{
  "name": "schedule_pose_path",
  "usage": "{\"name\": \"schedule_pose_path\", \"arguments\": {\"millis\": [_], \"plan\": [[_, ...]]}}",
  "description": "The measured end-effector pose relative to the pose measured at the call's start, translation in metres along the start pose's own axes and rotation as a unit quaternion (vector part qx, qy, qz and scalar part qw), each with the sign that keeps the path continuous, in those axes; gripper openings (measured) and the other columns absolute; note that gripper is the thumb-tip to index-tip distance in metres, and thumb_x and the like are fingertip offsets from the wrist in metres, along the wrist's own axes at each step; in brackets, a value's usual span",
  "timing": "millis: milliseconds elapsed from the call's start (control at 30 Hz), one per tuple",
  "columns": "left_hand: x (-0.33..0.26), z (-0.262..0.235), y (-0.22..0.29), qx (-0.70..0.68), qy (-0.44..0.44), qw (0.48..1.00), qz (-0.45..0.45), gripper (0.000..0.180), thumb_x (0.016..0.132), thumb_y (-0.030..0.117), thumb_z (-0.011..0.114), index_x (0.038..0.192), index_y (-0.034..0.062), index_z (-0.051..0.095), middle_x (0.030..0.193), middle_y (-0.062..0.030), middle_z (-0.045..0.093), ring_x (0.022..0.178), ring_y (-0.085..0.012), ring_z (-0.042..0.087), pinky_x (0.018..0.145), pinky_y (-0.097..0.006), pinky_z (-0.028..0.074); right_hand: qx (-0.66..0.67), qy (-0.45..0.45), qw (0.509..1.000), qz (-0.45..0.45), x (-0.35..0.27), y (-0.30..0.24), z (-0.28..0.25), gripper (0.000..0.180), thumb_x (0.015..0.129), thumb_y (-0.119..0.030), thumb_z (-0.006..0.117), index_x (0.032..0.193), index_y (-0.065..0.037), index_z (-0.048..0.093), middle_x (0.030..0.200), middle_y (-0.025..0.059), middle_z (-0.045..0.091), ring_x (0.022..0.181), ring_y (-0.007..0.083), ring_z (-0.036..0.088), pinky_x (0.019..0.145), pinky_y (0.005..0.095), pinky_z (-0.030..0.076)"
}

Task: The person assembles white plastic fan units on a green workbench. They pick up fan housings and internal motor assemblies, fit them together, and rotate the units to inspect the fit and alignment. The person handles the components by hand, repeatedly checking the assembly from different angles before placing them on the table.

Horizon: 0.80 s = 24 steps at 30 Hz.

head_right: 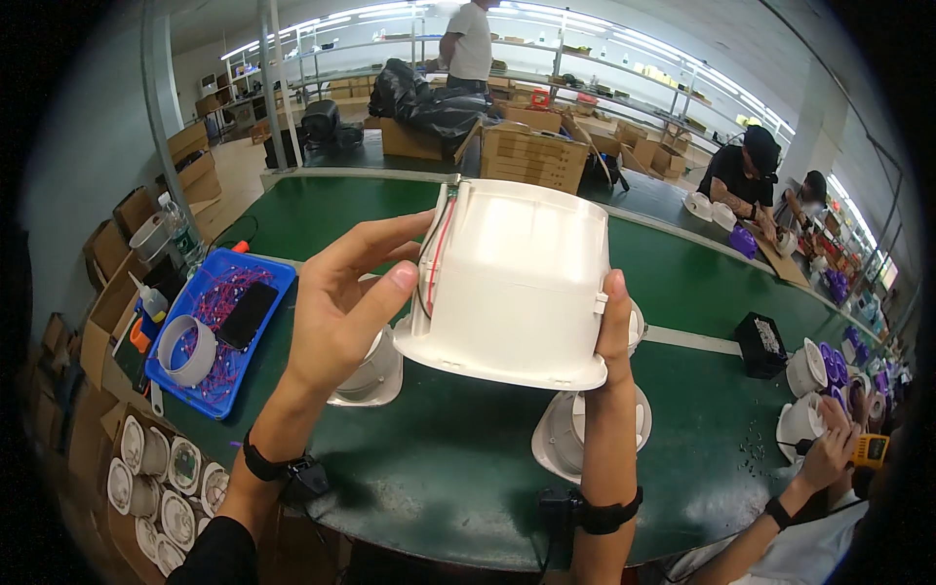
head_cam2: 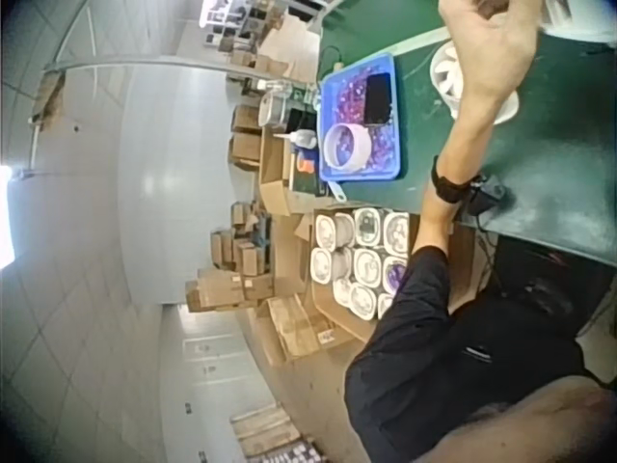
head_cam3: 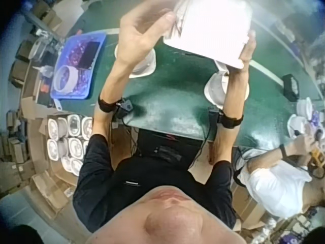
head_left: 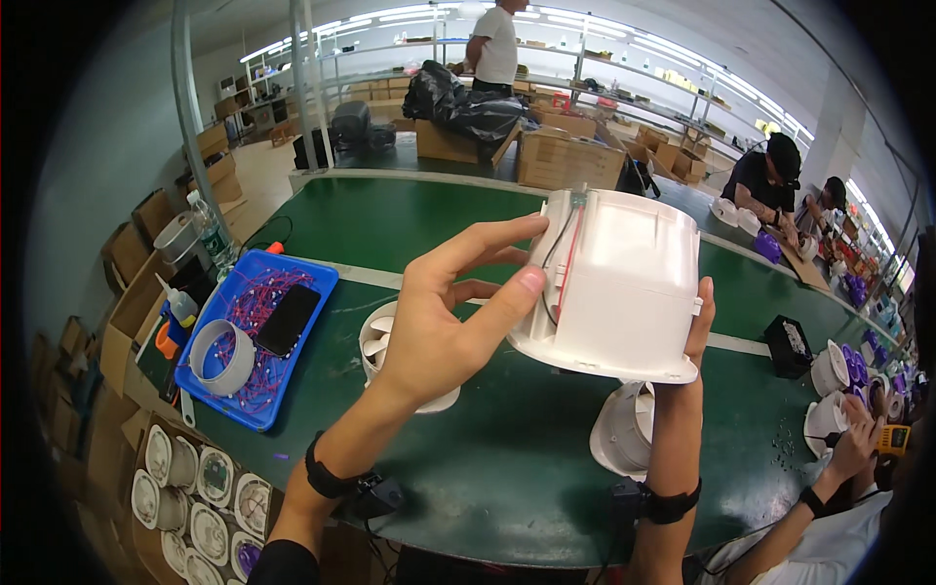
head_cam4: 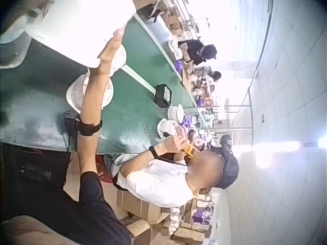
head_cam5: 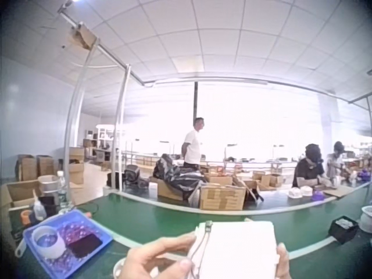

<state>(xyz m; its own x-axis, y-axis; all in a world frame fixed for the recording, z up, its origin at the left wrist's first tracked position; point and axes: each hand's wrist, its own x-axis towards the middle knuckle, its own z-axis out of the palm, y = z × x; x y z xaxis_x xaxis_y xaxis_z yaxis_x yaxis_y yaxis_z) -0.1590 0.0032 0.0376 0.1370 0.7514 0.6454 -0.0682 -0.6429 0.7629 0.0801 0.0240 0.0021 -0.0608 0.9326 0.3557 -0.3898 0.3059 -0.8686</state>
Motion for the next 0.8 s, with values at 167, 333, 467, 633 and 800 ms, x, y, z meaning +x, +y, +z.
{"name": "schedule_pose_path", "arguments": {"millis": [167,333,467,633,800], "plan": [[-0.002,0.002,0.006,0.005,-0.006,1.0,0.008,0.047,0.086,0.017,0.073,0.129,0.0057,0.061,0.125,-0.0091,0.064,0.108,-0.0183,0.06,0.081,-0.03,0.053,0.066,0.007,0.998,0.006,0.0,0.003,-0.006,0.078,0.095,-0.065,0.042,0.14,-0.001,0.046,0.129,0.0171,0.059,0.112,0.0249,0.062,0.093,0.036,0.054],[-0.002,0.003,0.005,-0.008,-0.001,1.0,-0.002,0.049,0.083,0.017,0.076,0.128,0.0052,0.062,0.124,-0.0089,0.063,0.11,-0.0186,0.059,0.081,-0.03,0.053,0.013,0.022,1.0,0.011,0.002,0.01,-0.016,0.08,0.091,-0.068,0.041,0.144,-0.007,0.043,0.137,0.0162,0.053,0.118,0.0309,0.058,0.097,0.043,0.05],[-0.002,0.0,0.011,-0.021,-0.014,0.999,-0.025,0.063,0.078,0.019,0.081,0.133,0.005,0.054,0.131,-0.0105,0.057,0.117,-0.0209,0.054,0.089,-0.035,0.05,0.116,-0.058,0.991,0.021,0.001,0.016,-0.023,0.083,0.091,-0.069,0.042,0.146,-0.007,0.04,0.139,0.0173,0.051,0.12,0.0322,0.057,0.099,0.0443,0.049],[0.0,-0.001,0.004,-0.168,-0.111,0.974,-0.105,0.11,0.07,0.029,0.087,0.152,0.0067,0.018,0.145,-0.0211,0.039,0.133,-0.0283,0.041,0.112,-0.043,0.03,0.335,-0.119,0.926,0.131,0.007,0.061,-0.043,0.084,0.091,-0.07,0.045,0.144,-0.004,0.043,0.138,0.017,0.054,0.119,0.0294,0.057,0.1,0.0412,0.048],[-0.003,-0.002,0.0,-0.196,-0.125,0.963,-0.133,0.107,0.073,0.035,0.083,0.153,0.006,0.018,0.142,-0.0156,0.041,0.131,-0.0249,0.042,0.11,-0.037,0.033,0.137,-0.137,0.979,0.055,0.001,0.017,0.0,0.072,0.1,-0.059,0.037,0.143,-0.002,0.043,0.136,0.0144,0.055,0.121,0.024,0.056,0.102,0.0358,0.045]]}}
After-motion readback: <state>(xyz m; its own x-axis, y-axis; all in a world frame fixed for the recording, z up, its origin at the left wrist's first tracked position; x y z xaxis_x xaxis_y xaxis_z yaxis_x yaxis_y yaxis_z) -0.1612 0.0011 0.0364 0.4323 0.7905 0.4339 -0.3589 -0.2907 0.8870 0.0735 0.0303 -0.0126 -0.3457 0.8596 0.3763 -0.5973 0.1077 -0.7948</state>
